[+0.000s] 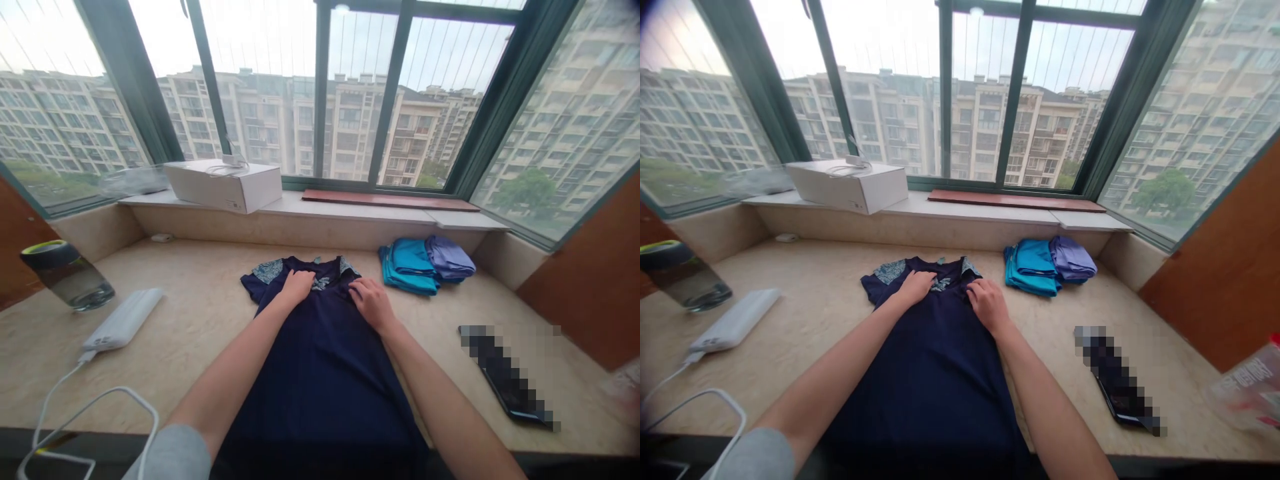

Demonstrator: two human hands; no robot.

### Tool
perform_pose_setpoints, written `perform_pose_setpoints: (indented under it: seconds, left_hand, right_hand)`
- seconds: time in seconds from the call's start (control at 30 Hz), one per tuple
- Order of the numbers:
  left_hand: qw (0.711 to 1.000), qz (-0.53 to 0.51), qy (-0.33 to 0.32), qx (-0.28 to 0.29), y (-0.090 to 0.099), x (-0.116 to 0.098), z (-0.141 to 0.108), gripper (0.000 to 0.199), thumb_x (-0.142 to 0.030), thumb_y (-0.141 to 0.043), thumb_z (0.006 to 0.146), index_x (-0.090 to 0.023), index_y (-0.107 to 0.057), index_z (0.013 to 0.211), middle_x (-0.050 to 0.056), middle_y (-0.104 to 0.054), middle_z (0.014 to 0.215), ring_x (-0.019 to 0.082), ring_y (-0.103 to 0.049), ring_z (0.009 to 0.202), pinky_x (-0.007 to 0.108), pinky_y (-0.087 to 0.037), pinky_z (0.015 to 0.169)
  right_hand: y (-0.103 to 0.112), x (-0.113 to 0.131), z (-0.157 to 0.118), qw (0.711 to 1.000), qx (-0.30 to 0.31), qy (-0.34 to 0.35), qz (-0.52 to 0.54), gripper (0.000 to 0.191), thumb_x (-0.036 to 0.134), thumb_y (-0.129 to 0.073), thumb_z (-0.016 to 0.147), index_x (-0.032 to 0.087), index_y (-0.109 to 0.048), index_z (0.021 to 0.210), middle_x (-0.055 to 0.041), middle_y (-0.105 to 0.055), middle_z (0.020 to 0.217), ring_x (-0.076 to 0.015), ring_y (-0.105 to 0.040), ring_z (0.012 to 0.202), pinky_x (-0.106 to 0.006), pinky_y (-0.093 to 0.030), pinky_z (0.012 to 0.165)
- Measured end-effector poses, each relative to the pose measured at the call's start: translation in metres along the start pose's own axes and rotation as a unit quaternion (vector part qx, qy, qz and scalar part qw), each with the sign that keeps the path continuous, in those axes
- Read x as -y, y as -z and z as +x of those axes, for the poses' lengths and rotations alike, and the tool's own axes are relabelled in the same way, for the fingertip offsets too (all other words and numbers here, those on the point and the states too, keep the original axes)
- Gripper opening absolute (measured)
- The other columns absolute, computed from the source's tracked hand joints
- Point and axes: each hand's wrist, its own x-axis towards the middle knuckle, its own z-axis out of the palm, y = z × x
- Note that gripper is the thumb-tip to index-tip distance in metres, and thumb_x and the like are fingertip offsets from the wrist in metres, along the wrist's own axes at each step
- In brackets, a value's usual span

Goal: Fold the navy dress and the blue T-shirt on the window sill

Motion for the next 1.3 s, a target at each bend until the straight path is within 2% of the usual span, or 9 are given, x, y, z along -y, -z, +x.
perform_pose_setpoints:
  seconds: [0.17,0.33,0.43,0.57,0.73,0.83,0.97,1.1,1.3]
  left_hand:
    - [1.000,0.020,-0.001,-0.008,0.009,-0.006,0.001,0.031,-0.014,-0.054,0.095,-0.016,-0.064,0.125,0.016,-0.068,0.118,0.030,-0.062,0.116,0.045,-0.040,0.106]
    - [0.999,0.014,0.010,-0.037,0.023,-0.011,0.017,0.023,-0.021,-0.049,0.099,-0.020,-0.072,0.104,0.010,-0.067,0.111,0.024,-0.064,0.107,0.034,-0.047,0.096]
    - [0.997,0.009,0.019,-0.071,0.022,-0.014,0.023,0.031,-0.022,-0.039,0.104,-0.019,-0.069,0.113,0.011,-0.064,0.119,0.023,-0.061,0.113,0.033,-0.046,0.097]
    - [0.997,0.006,0.032,-0.063,0.008,-0.009,0.015,0.035,-0.017,-0.043,0.101,-0.018,-0.060,0.131,0.013,-0.063,0.125,0.026,-0.060,0.116,0.035,-0.047,0.095]
    - [0.999,0.002,0.043,-0.030,-0.001,0.008,0.007,0.046,-0.017,-0.054,0.095,-0.017,-0.052,0.142,0.014,-0.067,0.124,0.030,-0.062,0.113,0.040,-0.048,0.094]
    - [0.999,-0.004,0.038,-0.032,0.003,0.012,0.013,0.036,-0.017,-0.058,0.093,-0.020,-0.062,0.129,0.012,-0.069,0.119,0.030,-0.062,0.112,0.042,-0.047,0.096]
    - [0.997,-0.020,0.025,-0.077,0.010,0.005,0.025,0.024,-0.017,-0.051,0.097,-0.021,-0.071,0.110,0.010,-0.069,0.113,0.027,-0.061,0.113,0.040,-0.044,0.101]
    - [0.992,-0.036,0.021,-0.118,0.007,-0.012,0.031,0.030,-0.018,-0.046,0.099,-0.017,-0.066,0.121,0.013,-0.065,0.120,0.027,-0.058,0.116,0.040,-0.041,0.106]
    - [0.994,-0.053,0.017,-0.098,-0.016,-0.022,0.018,0.044,-0.026,-0.042,0.101,-0.010,-0.053,0.141,0.018,-0.057,0.140,0.027,-0.054,0.129,0.038,-0.038,0.112]
  right_hand:
    - [-0.004,-0.008,0.000,0.988,0.027,-0.114,-0.105,0.039,0.039,-0.051,0.101,0.016,-0.063,0.130,-0.0170,-0.070,0.119,-0.0314,-0.058,0.115,-0.043,-0.040,0.098]
    - [-0.010,-0.010,0.000,0.991,0.058,-0.087,-0.085,0.042,0.036,-0.049,0.102,0.019,-0.056,0.139,-0.0140,-0.070,0.123,-0.0286,-0.059,0.117,-0.042,-0.037,0.103]
    - [-0.011,-0.011,0.001,0.994,0.066,-0.056,-0.061,0.046,0.034,-0.048,0.102,0.020,-0.050,0.146,-0.0125,-0.068,0.127,-0.0266,-0.059,0.119,-0.040,-0.036,0.106]
    - [-0.012,-0.011,0.004,0.995,0.067,-0.027,-0.061,0.057,0.026,-0.049,0.101,0.025,-0.036,0.156,-0.0103,-0.067,0.129,-0.0257,-0.060,0.118,-0.039,-0.039,0.104]
    - [-0.019,-0.009,0.007,0.997,0.070,-0.007,-0.017,0.044,0.015,-0.042,0.099,0.026,-0.065,0.134,-0.0098,-0.063,0.138,-0.0278,-0.056,0.126,-0.046,-0.032,0.112]
    - [-0.022,-0.012,0.010,0.988,-0.007,-0.082,0.131,0.040,0.017,-0.050,0.093,0.022,-0.071,0.126,-0.0096,-0.066,0.134,-0.0269,-0.057,0.127,-0.043,-0.034,0.114]
    - [-0.024,-0.025,0.021,0.944,-0.122,-0.191,0.239,0.043,0.026,-0.048,0.091,0.014,-0.070,0.127,-0.0122,-0.067,0.133,-0.0245,-0.063,0.120,-0.034,-0.046,0.106]
    - [-0.027,-0.040,0.028,0.906,-0.185,-0.272,0.267,0.052,0.038,-0.047,0.091,0.008,-0.068,0.127,-0.0178,-0.066,0.132,-0.0269,-0.065,0.118,-0.037,-0.050,0.102]
    - [-0.030,-0.064,0.026,0.850,-0.240,-0.349,0.314,0.059,0.049,-0.054,0.085,0.007,-0.069,0.122,-0.0181,-0.068,0.130,-0.0296,-0.062,0.123,-0.040,-0.047,0.106]
